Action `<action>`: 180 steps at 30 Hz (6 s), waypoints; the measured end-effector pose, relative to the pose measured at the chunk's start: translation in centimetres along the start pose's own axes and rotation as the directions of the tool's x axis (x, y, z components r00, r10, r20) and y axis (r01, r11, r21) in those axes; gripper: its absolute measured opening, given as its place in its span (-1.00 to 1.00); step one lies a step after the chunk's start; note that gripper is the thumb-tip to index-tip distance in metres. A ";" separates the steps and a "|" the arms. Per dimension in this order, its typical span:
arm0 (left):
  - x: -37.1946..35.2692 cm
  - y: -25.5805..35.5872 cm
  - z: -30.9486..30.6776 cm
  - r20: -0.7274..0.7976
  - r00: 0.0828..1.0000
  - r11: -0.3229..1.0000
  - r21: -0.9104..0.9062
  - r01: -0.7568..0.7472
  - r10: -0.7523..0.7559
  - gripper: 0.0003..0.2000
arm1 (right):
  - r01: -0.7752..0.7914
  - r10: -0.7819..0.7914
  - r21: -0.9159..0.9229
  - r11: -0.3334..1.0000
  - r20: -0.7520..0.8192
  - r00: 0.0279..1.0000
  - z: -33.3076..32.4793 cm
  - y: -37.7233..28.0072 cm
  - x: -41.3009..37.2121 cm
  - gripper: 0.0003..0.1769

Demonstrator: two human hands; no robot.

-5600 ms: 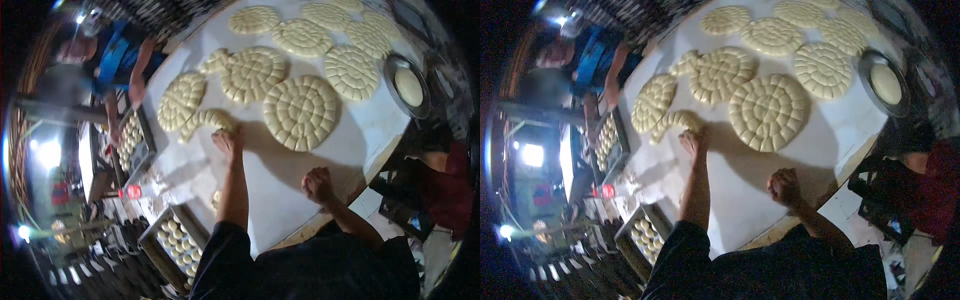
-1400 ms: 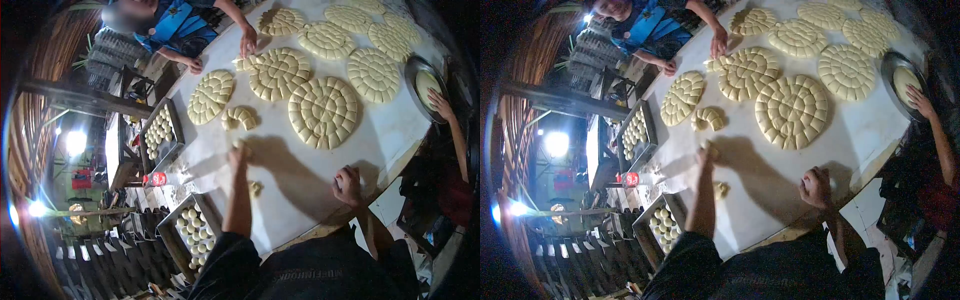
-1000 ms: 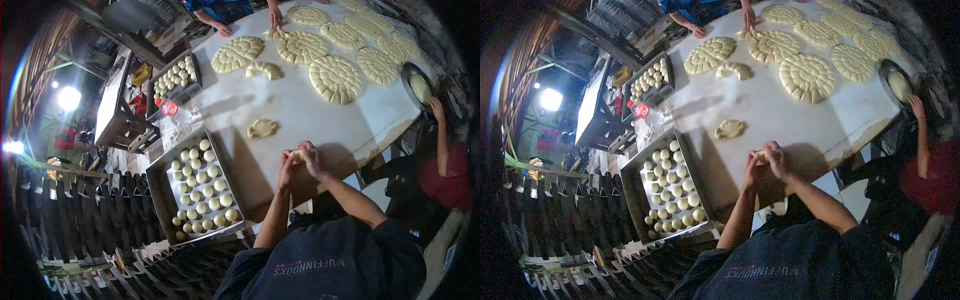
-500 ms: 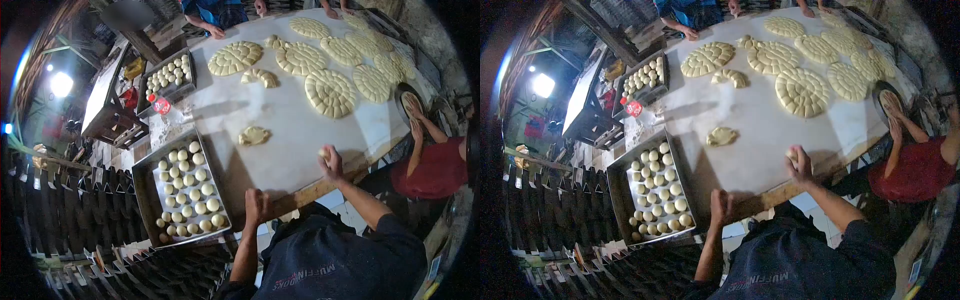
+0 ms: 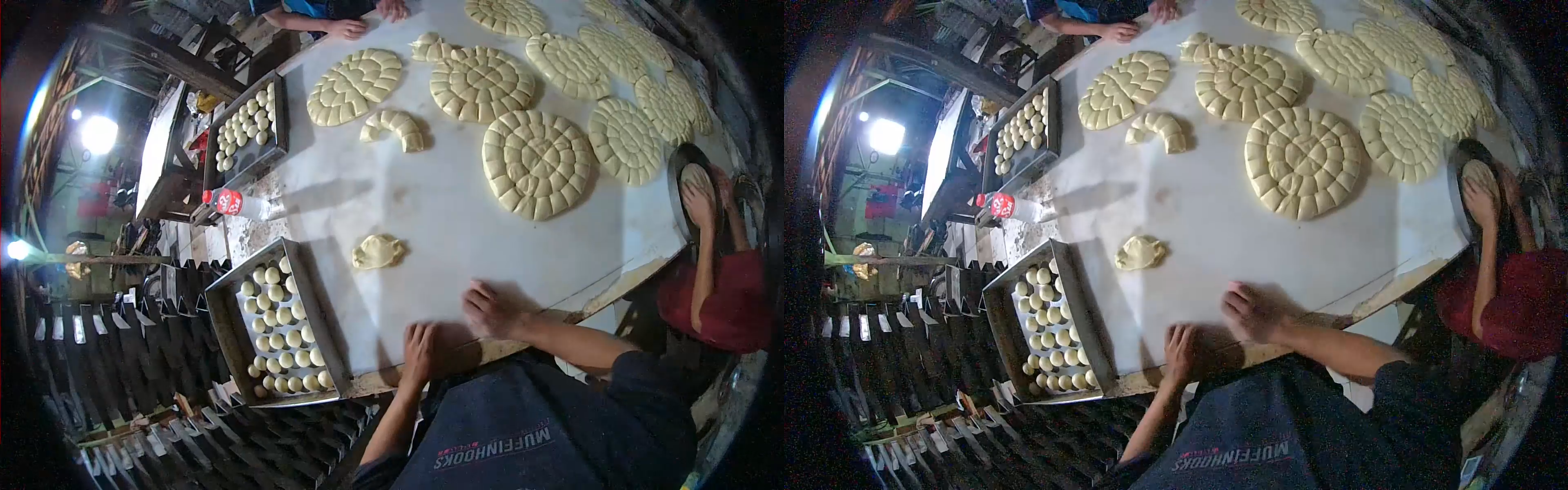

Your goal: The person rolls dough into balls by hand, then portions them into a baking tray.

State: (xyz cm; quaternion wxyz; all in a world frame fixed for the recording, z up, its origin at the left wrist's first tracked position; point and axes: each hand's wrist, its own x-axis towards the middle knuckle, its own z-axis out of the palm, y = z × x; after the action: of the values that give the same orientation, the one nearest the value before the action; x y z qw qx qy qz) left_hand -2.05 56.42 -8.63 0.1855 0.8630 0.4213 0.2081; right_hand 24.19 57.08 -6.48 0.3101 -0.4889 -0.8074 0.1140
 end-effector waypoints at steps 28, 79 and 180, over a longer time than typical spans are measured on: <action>0.0 -3.7 -2.1 -0.108 0.981 0.965 -0.224 0.134 -0.161 -0.56 | -0.209 0.220 -0.291 0.934 0.007 0.975 0.9 -3.7 8.8 -0.88; 43.3 -17.2 -1.6 0.437 0.897 0.456 -0.813 0.363 0.064 -0.61 | -0.587 0.613 0.203 0.784 -0.405 0.678 -4.3 4.8 -0.8 -0.90; 6.2 -5.1 -19.9 -0.288 0.938 0.811 -0.585 -0.015 -0.190 -0.75 | -0.201 0.214 0.142 0.969 -0.083 0.973 0.3 -12.8 20.8 -0.81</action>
State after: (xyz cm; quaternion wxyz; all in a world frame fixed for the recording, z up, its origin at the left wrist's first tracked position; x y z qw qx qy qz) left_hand -12.14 67.24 6.97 0.3743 0.6970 0.4030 0.4601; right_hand 7.98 68.69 7.63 0.3675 -0.5539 -0.7262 0.1754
